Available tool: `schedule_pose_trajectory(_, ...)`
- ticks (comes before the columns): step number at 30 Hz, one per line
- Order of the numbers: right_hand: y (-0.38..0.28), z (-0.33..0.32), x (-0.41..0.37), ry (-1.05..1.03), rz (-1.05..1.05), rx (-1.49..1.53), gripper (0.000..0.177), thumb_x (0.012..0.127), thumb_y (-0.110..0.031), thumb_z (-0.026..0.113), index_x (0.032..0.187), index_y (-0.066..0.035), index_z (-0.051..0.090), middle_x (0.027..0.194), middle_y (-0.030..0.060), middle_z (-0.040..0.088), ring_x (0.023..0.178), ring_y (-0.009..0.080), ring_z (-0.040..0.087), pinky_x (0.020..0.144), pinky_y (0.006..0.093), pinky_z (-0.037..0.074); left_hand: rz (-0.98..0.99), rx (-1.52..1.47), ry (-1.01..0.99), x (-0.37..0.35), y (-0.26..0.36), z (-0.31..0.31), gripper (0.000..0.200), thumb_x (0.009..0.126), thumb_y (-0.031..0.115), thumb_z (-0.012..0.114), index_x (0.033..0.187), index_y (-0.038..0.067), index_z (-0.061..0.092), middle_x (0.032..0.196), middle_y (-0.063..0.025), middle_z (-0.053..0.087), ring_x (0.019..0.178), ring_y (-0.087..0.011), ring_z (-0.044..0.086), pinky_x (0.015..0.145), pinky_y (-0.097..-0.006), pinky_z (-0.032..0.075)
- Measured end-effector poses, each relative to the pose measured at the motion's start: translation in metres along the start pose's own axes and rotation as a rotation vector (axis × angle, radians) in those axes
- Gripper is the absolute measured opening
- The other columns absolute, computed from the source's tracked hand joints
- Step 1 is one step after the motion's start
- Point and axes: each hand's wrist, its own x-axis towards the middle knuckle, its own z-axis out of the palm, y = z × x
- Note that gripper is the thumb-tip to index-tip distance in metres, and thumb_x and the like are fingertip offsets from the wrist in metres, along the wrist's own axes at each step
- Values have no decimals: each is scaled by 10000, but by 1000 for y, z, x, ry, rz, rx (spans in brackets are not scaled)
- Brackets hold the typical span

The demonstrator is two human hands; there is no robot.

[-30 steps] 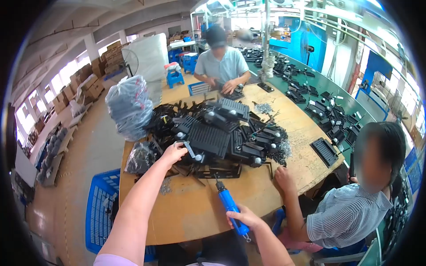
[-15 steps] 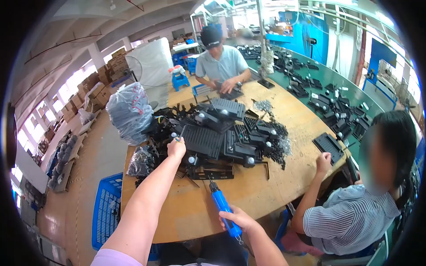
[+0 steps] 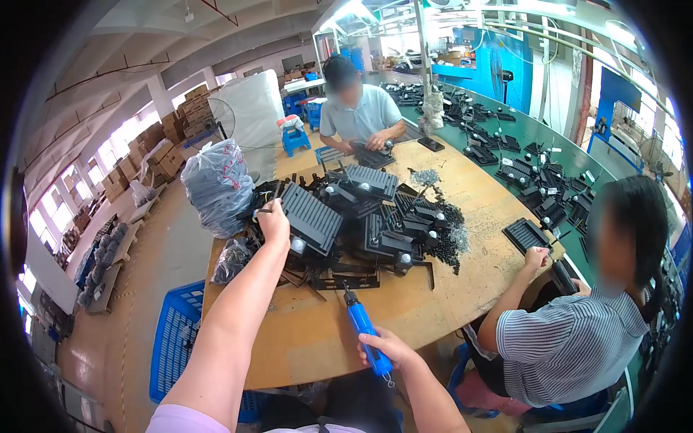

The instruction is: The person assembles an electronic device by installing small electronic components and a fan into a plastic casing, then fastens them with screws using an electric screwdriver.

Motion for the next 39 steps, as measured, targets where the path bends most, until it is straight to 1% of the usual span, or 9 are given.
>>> schedule_pose_trajectory(10, -3, 4, -4, 12, -14, 80, 474, 931, -298, 734, 1242, -61, 466, 953, 104, 590, 778, 188, 619, 659, 366, 578, 41, -249, -257, 18, 76, -96, 285, 1064, 211, 481, 1156, 27, 679, 1043, -51, 673, 911, -105, 576, 796, -278, 443)
schedule_pose_trajectory(16, -2, 5, -4, 27, -31, 62, 469, 952, -314, 705, 1261, -52, 470, 967, 109, 598, 780, 192, 622, 666, 364, 569, -286, 2, -802, -41, 84, -151, 307, 1035, 244, 458, 1142, 35, 656, 807, -62, 712, 810, -162, 656, 799, -317, 491)
schedule_pose_trajectory(20, -2, 7, -6, 25, -40, 69, 440, 958, -314, 697, 1242, -53, 484, 965, 108, 603, 782, 190, 623, 666, 363, 565, -86, 541, -1177, -118, 83, -161, 317, 1001, 293, 501, 1110, 64, 691, 878, -147, 735, 848, -223, 702, 821, -358, 534)
schedule_pose_trajectory(25, 0, 4, -3, 48, -50, 78, 387, 963, -320, 689, 1178, -55, 506, 947, 109, 611, 767, 190, 627, 657, 363, 565, 105, 655, -1614, -184, 32, -151, 315, 976, 231, 524, 1224, 122, 685, 1136, -195, 710, 1051, -350, 684, 932, -413, 524)
schedule_pose_trajectory(28, 0, 4, -3, 64, -47, 39, 384, 959, -352, 687, 1136, -58, 515, 906, 107, 616, 741, 193, 629, 643, 369, 567, 232, 725, -1694, -208, 42, -143, 230, 932, 222, 557, 1090, 118, 690, 1040, -201, 714, 996, -389, 676, 864, -487, 531)
schedule_pose_trajectory(31, 2, -1, -3, 122, -21, 13, 415, 932, -380, 710, 1127, -65, 523, 860, 100, 614, 721, 195, 624, 631, 365, 559, 409, 738, -1614, -224, 21, -143, 186, 848, 209, 658, 1014, 128, 682, 996, -191, 711, 965, -375, 681, 797, -502, 533)
schedule_pose_trajectory(34, -2, 4, -4, 35, -46, 121, 433, 933, -367, 710, 1170, -61, 516, 915, 110, 608, 725, 193, 608, 624, 362, 548, 670, 548, -1303, -227, 21, -159, 354, 746, 209, 781, 1065, 104, 669, 1149, -133, 670, 1145, -337, 598, 955, -458, 471)
schedule_pose_trajectory(37, 1, -2, -1, 45, -34, 122, 457, 940, -357, 702, 1226, -66, 497, 937, 102, 602, 728, 187, 601, 622, 364, 547, 581, 708, -803, -253, 54, -200, 605, 726, 308, 812, 1252, 87, 610, 1322, -167, 573, 1295, -358, 486, 1054, -540, 380)
schedule_pose_trajectory(39, -3, 4, -5, 78, -33, 87, 471, 940, -359, 703, 1242, -65, 492, 937, 100, 609, 727, 185, 606, 619, 362, 552, 434, 877, -889, -269, 40, -230, 803, 720, 411, 823, 1400, 100, 531, 1486, -178, 446, 1407, -381, 375, 1106, -646, 291)
